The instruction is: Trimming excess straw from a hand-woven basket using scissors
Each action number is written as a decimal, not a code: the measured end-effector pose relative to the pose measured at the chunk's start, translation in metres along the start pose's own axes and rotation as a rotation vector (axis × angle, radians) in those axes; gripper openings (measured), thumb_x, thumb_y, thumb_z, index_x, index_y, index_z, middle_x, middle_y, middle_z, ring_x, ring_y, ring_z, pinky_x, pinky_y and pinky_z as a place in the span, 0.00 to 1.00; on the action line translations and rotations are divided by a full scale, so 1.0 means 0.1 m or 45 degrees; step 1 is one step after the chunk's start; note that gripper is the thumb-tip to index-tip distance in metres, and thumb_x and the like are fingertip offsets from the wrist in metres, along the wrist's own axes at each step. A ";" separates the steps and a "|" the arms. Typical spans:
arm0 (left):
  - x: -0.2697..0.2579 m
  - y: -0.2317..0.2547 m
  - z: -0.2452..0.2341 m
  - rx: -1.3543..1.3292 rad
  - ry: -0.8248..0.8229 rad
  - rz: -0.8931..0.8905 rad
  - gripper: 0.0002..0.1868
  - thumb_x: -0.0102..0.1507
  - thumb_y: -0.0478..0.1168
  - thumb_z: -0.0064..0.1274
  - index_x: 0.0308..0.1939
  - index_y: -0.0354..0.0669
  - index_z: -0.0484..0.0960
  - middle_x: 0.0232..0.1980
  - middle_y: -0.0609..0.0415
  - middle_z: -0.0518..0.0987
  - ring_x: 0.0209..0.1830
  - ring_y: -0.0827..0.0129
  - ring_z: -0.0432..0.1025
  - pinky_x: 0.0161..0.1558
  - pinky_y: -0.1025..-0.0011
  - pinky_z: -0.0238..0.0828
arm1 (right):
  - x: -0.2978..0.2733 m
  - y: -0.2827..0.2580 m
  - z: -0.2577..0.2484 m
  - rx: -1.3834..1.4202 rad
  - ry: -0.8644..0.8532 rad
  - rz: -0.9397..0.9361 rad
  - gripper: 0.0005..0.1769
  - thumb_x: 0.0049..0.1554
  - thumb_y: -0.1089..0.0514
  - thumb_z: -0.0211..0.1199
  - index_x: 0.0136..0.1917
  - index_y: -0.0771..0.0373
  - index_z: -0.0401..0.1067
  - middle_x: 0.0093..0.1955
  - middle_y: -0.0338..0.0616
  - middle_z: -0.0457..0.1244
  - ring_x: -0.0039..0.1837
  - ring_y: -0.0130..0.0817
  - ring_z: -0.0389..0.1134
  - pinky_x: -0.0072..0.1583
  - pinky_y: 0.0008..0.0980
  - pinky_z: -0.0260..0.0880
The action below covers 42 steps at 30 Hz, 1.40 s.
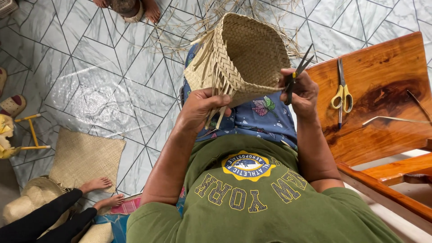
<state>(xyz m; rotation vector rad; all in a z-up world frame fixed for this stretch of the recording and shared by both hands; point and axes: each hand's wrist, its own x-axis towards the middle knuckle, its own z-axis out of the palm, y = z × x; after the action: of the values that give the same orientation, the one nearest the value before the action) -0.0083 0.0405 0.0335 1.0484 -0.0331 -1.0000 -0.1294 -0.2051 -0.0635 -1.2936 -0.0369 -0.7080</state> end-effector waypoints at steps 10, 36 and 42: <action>0.22 0.02 0.09 0.099 0.061 0.066 0.10 0.50 0.34 0.60 0.28 0.28 0.79 0.21 0.39 0.77 0.21 0.62 0.77 0.31 0.69 0.77 | -0.08 -1.00 0.08 0.006 -0.395 0.463 0.29 0.45 0.58 0.64 0.54 0.81 0.63 0.39 0.64 0.64 0.31 0.33 0.71 0.32 0.24 0.73; 0.12 0.13 0.22 0.291 0.024 0.079 0.09 0.51 0.36 0.60 0.27 0.32 0.80 0.19 0.41 0.77 0.20 0.68 0.76 0.28 0.74 0.75 | 0.09 -0.55 0.38 0.168 -0.670 0.623 0.16 0.47 0.56 0.65 0.38 0.75 0.70 0.28 0.47 0.60 0.30 0.23 0.57 0.33 0.21 0.56; 0.17 0.08 0.16 0.306 -0.003 0.102 0.09 0.51 0.37 0.61 0.28 0.33 0.80 0.20 0.40 0.77 0.21 0.66 0.76 0.29 0.73 0.76 | 0.07 -0.59 0.46 0.174 -0.610 0.603 0.15 0.48 0.57 0.64 0.38 0.74 0.70 0.27 0.45 0.59 0.29 0.23 0.55 0.33 0.22 0.54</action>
<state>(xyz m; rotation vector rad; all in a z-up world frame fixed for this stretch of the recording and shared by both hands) -0.0006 0.0183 0.0416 1.2554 -0.2000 -0.9403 -0.1369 -0.1731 0.0037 -1.2519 -0.1587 0.0161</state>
